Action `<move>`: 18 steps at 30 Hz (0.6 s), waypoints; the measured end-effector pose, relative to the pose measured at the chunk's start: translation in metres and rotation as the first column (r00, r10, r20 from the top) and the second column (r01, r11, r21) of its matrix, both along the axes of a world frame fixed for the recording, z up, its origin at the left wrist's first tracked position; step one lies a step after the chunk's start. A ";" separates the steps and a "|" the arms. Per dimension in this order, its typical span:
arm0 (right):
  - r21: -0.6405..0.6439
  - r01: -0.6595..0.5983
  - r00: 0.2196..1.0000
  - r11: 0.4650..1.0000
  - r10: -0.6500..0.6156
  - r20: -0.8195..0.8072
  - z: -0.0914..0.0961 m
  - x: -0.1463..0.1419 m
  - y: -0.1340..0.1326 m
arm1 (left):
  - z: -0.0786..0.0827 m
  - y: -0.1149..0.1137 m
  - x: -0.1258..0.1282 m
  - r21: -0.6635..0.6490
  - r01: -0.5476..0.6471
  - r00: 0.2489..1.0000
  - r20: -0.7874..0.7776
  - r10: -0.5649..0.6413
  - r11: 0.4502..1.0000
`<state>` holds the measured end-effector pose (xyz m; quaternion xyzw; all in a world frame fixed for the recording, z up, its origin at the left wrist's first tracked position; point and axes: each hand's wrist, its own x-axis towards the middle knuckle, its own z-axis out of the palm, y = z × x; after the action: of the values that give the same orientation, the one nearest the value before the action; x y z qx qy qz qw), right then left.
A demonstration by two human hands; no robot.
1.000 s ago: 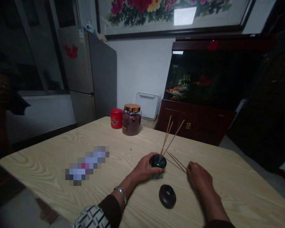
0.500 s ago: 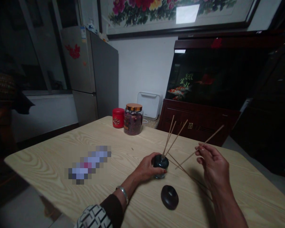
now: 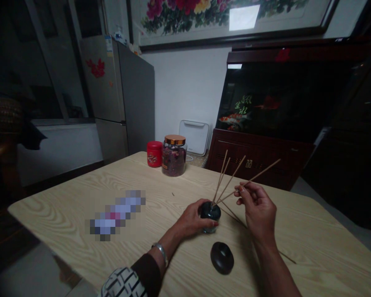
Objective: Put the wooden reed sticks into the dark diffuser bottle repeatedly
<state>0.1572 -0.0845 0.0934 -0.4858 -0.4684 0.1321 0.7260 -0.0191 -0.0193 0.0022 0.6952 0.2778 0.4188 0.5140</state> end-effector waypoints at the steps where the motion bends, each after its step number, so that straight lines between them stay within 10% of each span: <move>1: -0.019 -0.021 0.999 1.000 0.021 0.026 -0.002 -0.001 0.001 | 0.000 0.000 0.000 0.002 0.001 1.000 0.005 -0.001 1.000; 11: -0.360 -0.130 0.933 0.924 0.236 0.271 -0.022 -0.004 0.012 | -0.004 0.002 0.001 0.018 0.004 1.000 0.011 -0.004 1.000; 18: -0.509 0.288 0.741 0.811 0.148 0.654 -0.054 0.078 0.004 | -0.003 0.002 0.001 -0.017 0.009 1.000 0.016 -0.009 1.000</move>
<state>0.2353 -0.0801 0.0398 -0.7155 -0.6130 0.0569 0.3301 -0.0183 -0.0177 -0.0004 0.6885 0.2741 0.4196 0.5242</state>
